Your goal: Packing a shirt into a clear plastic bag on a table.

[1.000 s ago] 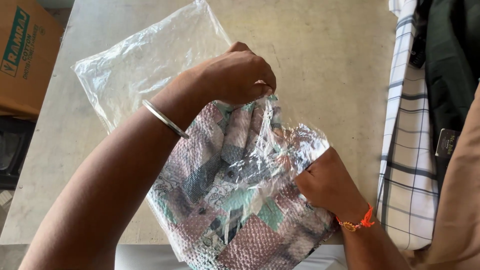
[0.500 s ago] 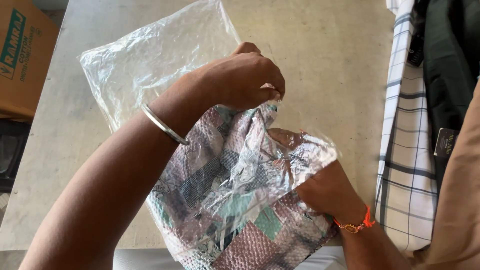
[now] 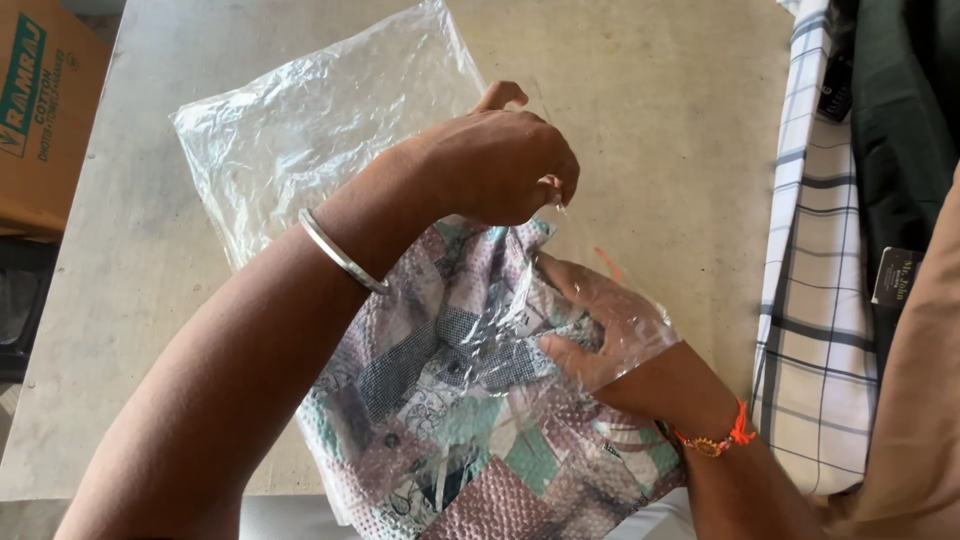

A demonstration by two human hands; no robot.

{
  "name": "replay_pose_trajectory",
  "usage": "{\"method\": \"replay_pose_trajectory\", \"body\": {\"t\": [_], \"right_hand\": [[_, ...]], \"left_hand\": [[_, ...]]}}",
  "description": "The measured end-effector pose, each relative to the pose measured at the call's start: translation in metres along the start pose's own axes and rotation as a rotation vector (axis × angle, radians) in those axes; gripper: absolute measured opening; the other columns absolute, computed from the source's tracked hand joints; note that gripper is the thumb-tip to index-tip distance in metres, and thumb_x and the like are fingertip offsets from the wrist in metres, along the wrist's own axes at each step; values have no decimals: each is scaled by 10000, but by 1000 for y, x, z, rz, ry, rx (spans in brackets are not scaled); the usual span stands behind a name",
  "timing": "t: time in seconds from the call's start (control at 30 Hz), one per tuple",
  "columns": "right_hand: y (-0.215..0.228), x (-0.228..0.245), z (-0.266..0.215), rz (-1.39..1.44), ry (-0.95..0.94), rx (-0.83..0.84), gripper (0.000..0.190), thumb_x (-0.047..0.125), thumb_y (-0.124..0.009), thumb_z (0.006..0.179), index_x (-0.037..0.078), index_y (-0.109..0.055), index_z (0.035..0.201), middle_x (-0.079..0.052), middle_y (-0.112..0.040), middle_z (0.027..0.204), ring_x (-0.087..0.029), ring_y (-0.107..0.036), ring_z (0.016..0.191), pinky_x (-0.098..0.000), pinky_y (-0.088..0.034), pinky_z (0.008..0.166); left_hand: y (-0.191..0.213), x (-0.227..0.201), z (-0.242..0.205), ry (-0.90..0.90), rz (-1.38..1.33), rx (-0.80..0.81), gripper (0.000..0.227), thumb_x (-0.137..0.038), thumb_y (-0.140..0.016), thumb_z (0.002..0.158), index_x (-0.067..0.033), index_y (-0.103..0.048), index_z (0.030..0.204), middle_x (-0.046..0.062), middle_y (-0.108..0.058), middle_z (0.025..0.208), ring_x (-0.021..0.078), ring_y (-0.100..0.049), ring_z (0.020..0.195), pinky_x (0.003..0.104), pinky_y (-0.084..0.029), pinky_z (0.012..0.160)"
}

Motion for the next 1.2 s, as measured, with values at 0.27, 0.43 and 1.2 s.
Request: {"method": "replay_pose_trajectory", "body": {"t": [0.27,0.43,1.2], "right_hand": [[4,-5,11,93,21,46,764,234,-701,880,65,-394,1559,-122,-571,1531,-248,-565,1375,-417,-448,1103],[18,-22,10,136,-17,-126,623,144,-769,886,22,-537,1452,-179,-635,1452,-263,-607,1342,-388,-464,1109],[-61,-25,-173,-659,440,-326,281,296,-706,1006,185,-709,1264,11,-717,1272,-161,-670,1093,-337,-554,932]], "left_hand": [[3,-23,-7,-157,-165,-7,219,-112,-608,958,-240,-766,1040,-82,-783,1011,116,-705,959,487,-201,1154],[11,-34,-7,-109,-96,-147,254,-138,-585,985,-212,-701,1199,-45,-764,1111,105,-675,1125,577,-114,1211],[-107,-66,-251,388,-162,-377,921,-617,-699,816,-103,-372,1507,240,-280,1633,473,-154,1524,614,-171,1191]]}}
Point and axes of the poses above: each hand's wrist, its own z-axis towards the middle knuckle, its own y-axis out of the back of the hand, x = y × z, the point moved 8 cm from there along z, towards the middle knuckle
